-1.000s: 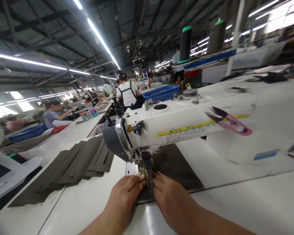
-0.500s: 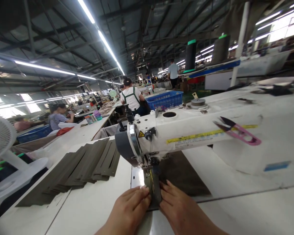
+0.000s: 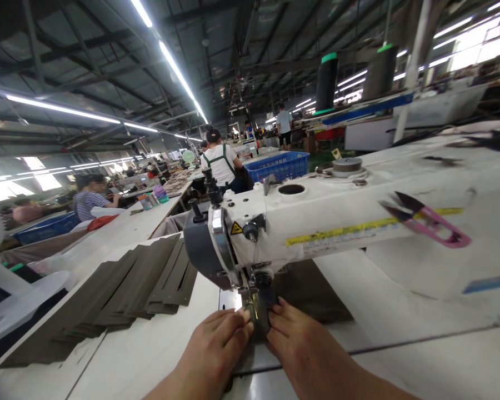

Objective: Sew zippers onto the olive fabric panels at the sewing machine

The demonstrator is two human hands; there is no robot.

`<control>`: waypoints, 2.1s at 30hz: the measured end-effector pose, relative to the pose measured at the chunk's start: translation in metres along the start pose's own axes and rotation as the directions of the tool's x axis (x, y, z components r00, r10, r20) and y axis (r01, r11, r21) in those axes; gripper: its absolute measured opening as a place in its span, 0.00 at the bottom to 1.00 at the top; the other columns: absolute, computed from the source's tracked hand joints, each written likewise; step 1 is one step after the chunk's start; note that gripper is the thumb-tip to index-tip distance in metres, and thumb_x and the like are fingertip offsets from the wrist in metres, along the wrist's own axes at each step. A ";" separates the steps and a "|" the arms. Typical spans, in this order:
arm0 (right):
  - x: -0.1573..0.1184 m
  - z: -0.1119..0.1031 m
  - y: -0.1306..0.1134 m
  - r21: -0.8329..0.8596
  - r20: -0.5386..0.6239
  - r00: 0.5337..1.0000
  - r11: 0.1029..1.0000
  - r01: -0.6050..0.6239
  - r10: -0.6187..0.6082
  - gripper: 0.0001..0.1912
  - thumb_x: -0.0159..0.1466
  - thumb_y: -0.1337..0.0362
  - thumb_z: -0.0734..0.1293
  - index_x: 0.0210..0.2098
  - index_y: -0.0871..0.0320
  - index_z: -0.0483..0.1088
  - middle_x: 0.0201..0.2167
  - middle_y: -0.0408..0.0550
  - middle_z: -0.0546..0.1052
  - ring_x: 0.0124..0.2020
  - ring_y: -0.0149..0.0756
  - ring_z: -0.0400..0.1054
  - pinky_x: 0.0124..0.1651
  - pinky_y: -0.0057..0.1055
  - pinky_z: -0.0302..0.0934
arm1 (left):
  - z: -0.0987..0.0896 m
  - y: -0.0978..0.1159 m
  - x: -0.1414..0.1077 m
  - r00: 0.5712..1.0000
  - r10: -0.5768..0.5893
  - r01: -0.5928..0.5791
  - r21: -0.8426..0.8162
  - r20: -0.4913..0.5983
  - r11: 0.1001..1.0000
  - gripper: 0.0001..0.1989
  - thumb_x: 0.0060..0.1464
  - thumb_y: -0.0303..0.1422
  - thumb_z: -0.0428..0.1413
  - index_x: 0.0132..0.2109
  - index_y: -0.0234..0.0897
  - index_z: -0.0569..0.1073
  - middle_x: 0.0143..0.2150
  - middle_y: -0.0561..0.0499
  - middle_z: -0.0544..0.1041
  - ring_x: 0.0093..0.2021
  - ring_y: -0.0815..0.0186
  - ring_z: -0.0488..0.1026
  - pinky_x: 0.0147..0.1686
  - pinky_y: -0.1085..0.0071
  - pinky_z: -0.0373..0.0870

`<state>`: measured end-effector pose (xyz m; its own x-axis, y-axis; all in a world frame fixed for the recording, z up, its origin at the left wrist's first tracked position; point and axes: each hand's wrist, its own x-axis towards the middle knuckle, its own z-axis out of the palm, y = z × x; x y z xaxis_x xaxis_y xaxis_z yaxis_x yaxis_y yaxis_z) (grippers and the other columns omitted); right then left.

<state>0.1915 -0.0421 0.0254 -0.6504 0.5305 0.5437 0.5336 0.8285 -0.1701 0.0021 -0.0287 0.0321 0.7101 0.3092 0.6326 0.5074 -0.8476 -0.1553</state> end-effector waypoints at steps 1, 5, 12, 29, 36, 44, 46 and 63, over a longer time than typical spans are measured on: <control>0.001 0.000 0.001 0.013 -0.005 1.000 1.000 -0.011 0.011 0.19 0.59 0.77 0.56 0.44 0.59 0.72 0.42 0.52 0.76 0.49 0.37 0.68 0.55 0.35 0.61 | 0.001 -0.001 0.000 1.000 -0.003 0.003 -0.003 0.014 1.000 0.14 0.62 0.23 0.42 0.34 0.28 0.71 0.27 0.47 0.73 0.29 0.66 0.74 0.33 0.69 0.75; 0.003 0.001 0.003 0.078 0.000 0.996 0.993 -0.088 0.089 0.18 0.59 0.77 0.55 0.39 0.58 0.73 0.39 0.50 0.77 0.46 0.37 0.69 0.55 0.38 0.59 | 0.004 -0.005 0.001 0.999 -0.005 0.006 -0.001 0.044 1.000 0.13 0.61 0.22 0.43 0.31 0.29 0.70 0.26 0.46 0.71 0.28 0.65 0.72 0.32 0.67 0.75; 0.006 0.002 0.007 0.098 0.015 0.994 0.989 -0.114 0.113 0.17 0.60 0.75 0.56 0.42 0.60 0.71 0.44 0.53 0.75 0.51 0.39 0.66 0.56 0.39 0.58 | 0.003 -0.014 0.001 0.988 -0.059 0.067 -0.052 0.145 0.996 0.09 0.60 0.23 0.45 0.38 0.30 0.70 0.32 0.46 0.72 0.34 0.63 0.73 0.36 0.67 0.74; 0.004 0.003 0.014 -0.091 -0.146 0.989 0.995 -0.049 0.036 0.17 0.59 0.76 0.55 0.36 0.59 0.73 0.38 0.53 0.77 0.40 0.36 0.72 0.45 0.29 0.66 | 0.023 -0.022 -0.009 0.999 -0.047 0.049 0.104 -0.013 0.993 0.12 0.60 0.24 0.45 0.30 0.33 0.68 0.26 0.53 0.71 0.28 0.70 0.72 0.45 0.67 0.68; 0.003 0.003 0.016 -0.083 -0.121 0.991 0.995 -0.061 0.051 0.17 0.60 0.75 0.55 0.39 0.58 0.72 0.38 0.53 0.77 0.40 0.36 0.72 0.43 0.29 0.67 | 0.028 -0.025 -0.015 0.992 -0.070 0.057 0.122 0.101 0.991 0.02 0.55 0.25 0.54 0.34 0.34 0.69 0.32 0.53 0.74 0.32 0.69 0.73 0.44 0.68 0.67; 0.004 0.005 0.016 -0.119 -0.108 0.994 0.992 -0.048 0.035 0.16 0.61 0.75 0.54 0.39 0.59 0.71 0.38 0.54 0.76 0.41 0.35 0.71 0.44 0.29 0.67 | 0.030 -0.027 -0.015 0.996 -0.052 0.044 0.113 0.069 0.993 0.04 0.56 0.23 0.52 0.33 0.33 0.69 0.31 0.53 0.74 0.32 0.69 0.74 0.51 0.64 0.64; 0.003 0.005 0.016 -0.122 -0.102 0.994 0.991 -0.054 0.042 0.17 0.61 0.75 0.53 0.39 0.59 0.70 0.38 0.54 0.76 0.41 0.35 0.71 0.43 0.29 0.67 | 0.031 -0.026 -0.015 0.994 -0.085 0.077 0.110 0.073 0.991 0.05 0.56 0.23 0.52 0.32 0.33 0.69 0.31 0.53 0.74 0.31 0.69 0.74 0.53 0.63 0.63; 0.001 0.009 0.029 -0.149 -0.027 0.995 0.984 -0.098 0.095 0.16 0.63 0.70 0.55 0.46 0.58 0.70 0.45 0.53 0.75 0.46 0.35 0.69 0.47 0.27 0.65 | 0.041 -0.032 -0.022 0.984 -0.128 0.127 0.013 0.122 0.992 0.02 0.53 0.26 0.57 0.33 0.34 0.70 0.33 0.54 0.76 0.33 0.69 0.74 0.52 0.65 0.61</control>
<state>0.2013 -0.0161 0.0134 -0.5820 0.6017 0.5471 0.6694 0.7364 -0.0980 -0.0097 0.0097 -0.0078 0.6937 0.4656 0.5496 0.6000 -0.7957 -0.0832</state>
